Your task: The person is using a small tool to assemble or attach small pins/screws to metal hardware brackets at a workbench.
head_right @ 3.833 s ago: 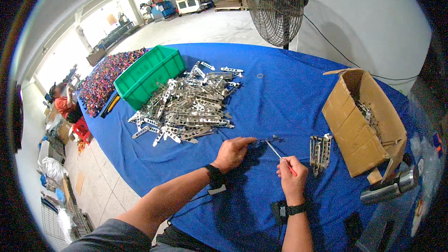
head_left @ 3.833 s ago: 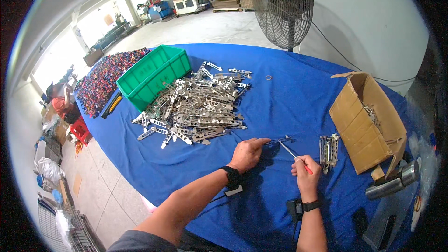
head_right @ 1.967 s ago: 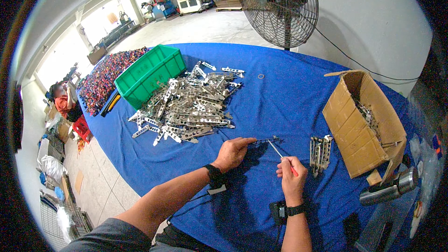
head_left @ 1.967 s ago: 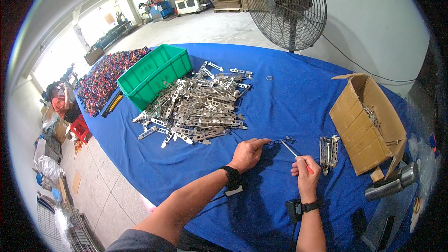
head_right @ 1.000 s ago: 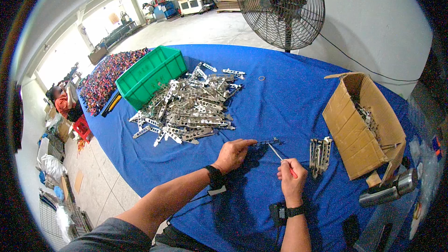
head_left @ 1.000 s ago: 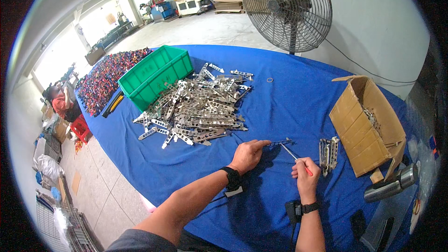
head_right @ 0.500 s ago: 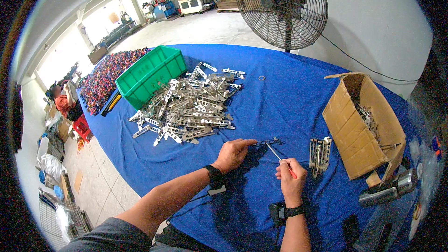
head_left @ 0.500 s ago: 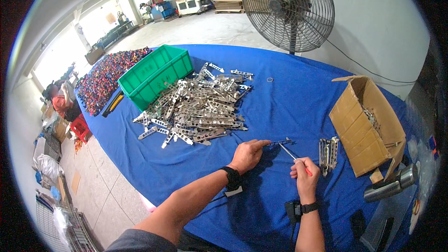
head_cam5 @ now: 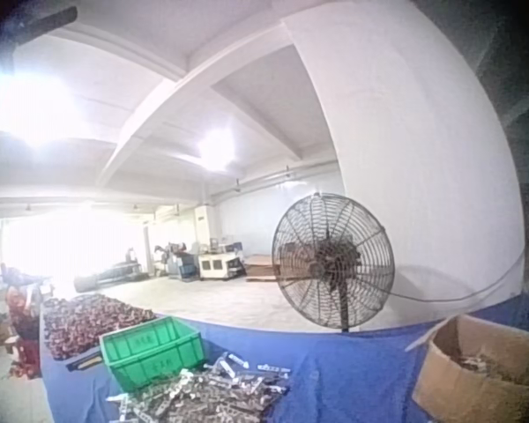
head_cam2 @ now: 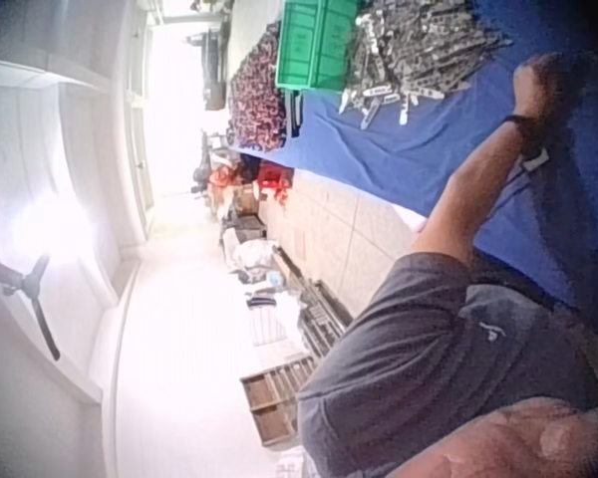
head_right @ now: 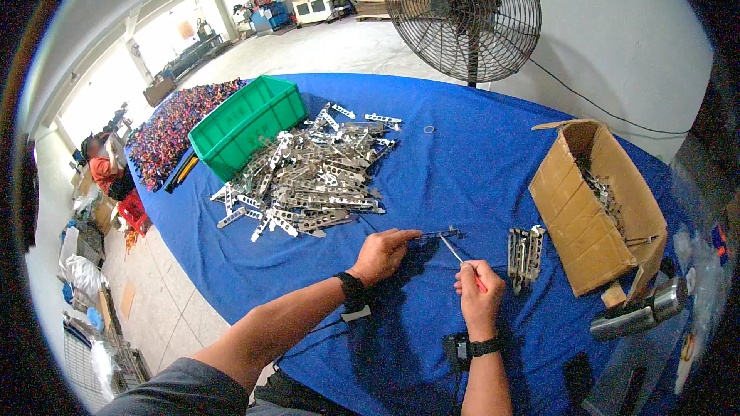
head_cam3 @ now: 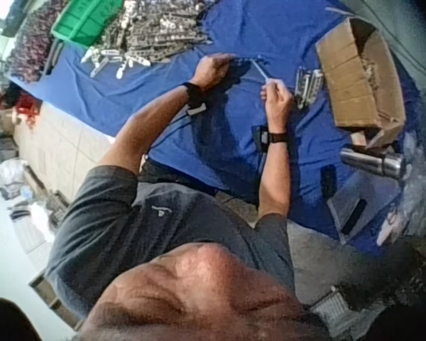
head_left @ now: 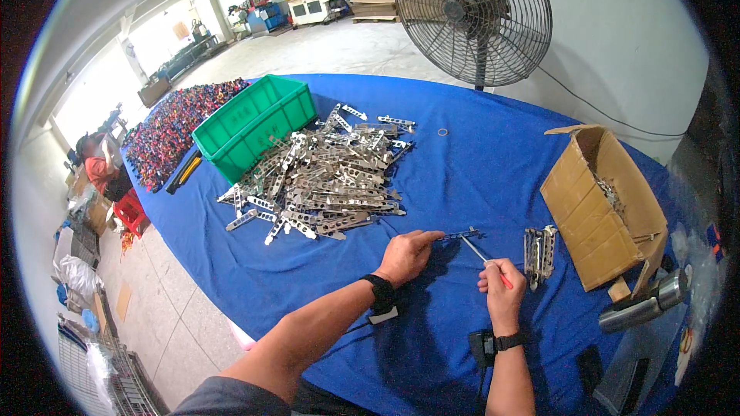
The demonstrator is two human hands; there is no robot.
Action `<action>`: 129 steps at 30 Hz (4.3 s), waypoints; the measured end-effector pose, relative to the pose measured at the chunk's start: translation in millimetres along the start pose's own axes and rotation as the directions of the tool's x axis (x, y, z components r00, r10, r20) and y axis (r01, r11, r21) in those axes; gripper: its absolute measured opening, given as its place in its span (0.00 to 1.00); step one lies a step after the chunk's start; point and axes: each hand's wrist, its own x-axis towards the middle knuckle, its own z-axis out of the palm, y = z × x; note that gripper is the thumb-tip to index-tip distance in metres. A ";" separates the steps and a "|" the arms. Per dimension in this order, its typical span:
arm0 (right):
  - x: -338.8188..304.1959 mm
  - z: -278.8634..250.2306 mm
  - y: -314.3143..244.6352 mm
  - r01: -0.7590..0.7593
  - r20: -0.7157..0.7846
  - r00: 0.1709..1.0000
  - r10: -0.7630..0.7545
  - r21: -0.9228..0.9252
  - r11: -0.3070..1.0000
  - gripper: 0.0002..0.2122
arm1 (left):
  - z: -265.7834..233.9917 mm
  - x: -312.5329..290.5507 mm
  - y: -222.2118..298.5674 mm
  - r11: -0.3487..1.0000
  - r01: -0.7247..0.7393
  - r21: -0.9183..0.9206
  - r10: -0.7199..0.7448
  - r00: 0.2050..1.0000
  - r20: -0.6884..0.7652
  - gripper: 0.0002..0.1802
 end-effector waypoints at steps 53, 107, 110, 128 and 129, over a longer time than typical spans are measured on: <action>1.8 -2.0 4.8 0.016 0.008 1.000 -0.017 0.106 0.994 0.08 | -3.5 1.9 7.9 0.998 0.068 0.010 -0.069 0.996 0.062 0.19; -6.6 7.7 -8.4 0.019 0.017 1.000 -0.020 0.046 0.999 0.07 | -4.3 0.7 6.3 1.000 0.025 -0.001 -0.024 0.998 0.055 0.18; -4.8 2.4 -2.0 0.012 0.035 0.999 -0.012 0.021 1.000 0.07 | -5.6 0.6 6.4 1.000 0.013 0.006 -0.014 0.999 0.050 0.17; -4.3 1.1 -1.7 -0.047 0.015 0.999 0.045 0.088 0.995 0.07 | -1.0 -0.2 0.8 1.000 0.016 -0.019 -0.015 1.000 0.026 0.18; -4.3 2.1 -2.4 -0.022 0.019 1.000 0.021 0.082 0.996 0.06 | -0.5 0.0 0.5 1.000 0.011 -0.019 -0.011 1.000 0.023 0.18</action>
